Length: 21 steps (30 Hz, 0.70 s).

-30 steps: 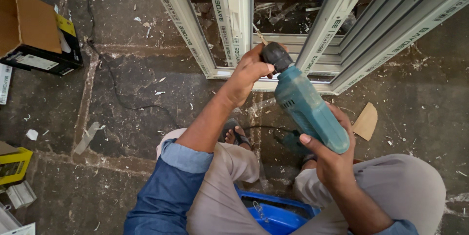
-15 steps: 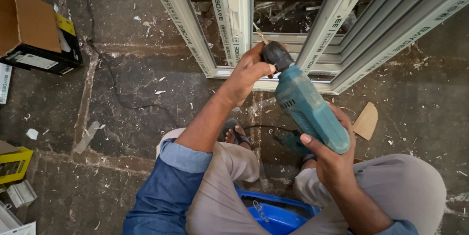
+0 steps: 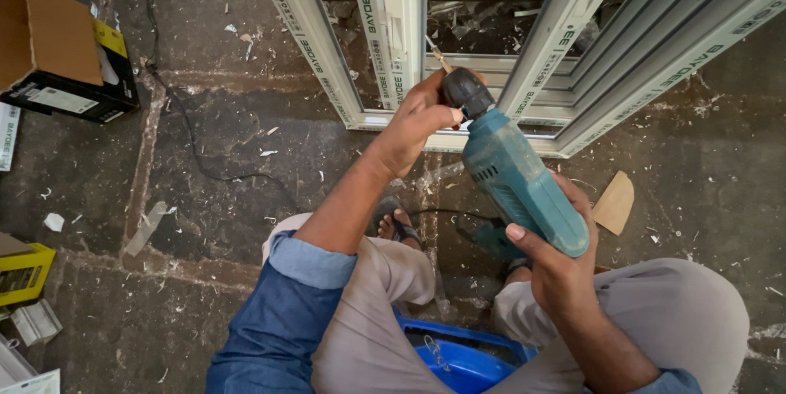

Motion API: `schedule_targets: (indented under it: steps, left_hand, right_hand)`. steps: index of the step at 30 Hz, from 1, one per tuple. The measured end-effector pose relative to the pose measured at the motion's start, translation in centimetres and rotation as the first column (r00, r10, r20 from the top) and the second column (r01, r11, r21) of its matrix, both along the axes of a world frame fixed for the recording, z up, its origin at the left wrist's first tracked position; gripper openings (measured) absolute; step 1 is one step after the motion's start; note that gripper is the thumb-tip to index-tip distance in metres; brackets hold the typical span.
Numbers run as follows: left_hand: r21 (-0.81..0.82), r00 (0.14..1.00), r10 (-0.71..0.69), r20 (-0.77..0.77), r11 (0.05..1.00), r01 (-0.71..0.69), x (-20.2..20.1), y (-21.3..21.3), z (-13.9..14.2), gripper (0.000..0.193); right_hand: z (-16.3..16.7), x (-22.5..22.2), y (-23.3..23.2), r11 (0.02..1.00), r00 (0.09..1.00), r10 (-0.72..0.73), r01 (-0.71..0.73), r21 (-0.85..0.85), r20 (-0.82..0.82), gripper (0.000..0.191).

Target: The person sits on the floor assembling a white plastic handle/lock component onto an aluminum sliding window frame. They fit the handle parts together by hand, position the component on the frame, then use a corded power drill to drive screws and secure it, steadying the part with the other hand.

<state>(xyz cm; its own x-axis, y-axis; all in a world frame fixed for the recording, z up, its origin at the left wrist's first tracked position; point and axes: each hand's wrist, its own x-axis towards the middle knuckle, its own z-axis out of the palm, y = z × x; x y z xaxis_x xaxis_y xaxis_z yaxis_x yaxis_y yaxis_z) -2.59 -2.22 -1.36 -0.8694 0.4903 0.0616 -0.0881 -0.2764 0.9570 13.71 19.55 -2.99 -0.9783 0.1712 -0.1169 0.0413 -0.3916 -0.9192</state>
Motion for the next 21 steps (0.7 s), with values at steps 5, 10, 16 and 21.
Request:
schedule_targets:
  steps: [5,10,16,21]
  left_hand:
    - [0.051,1.0,-0.013,0.004,0.999,0.013,-0.05,0.09,-0.15,0.057]
    - [-0.006,1.0,0.012,-0.013,1.0,-0.012,0.0,0.13,-0.08,0.054]
    - [-0.026,1.0,0.024,-0.001,0.999,-0.024,-0.1,0.29,-0.05,0.052]
    - [-0.032,1.0,0.021,-0.006,0.999,-0.021,-0.11,0.23,-0.18,0.051]
  right_hand:
    - [0.17,0.04,0.03,1.0,1.0,0.001,0.0,0.017,-0.018,0.082]
    - [0.22,-0.09,0.04,1.0,1.0,-0.007,0.007,0.027,0.003,0.082]
    - [0.4,0.03,0.06,1.0,1.0,0.001,-0.001,0.028,0.009,0.08]
    - [0.43,-0.02,-0.03,0.999,1.0,-0.008,0.007,0.031,0.011,0.081]
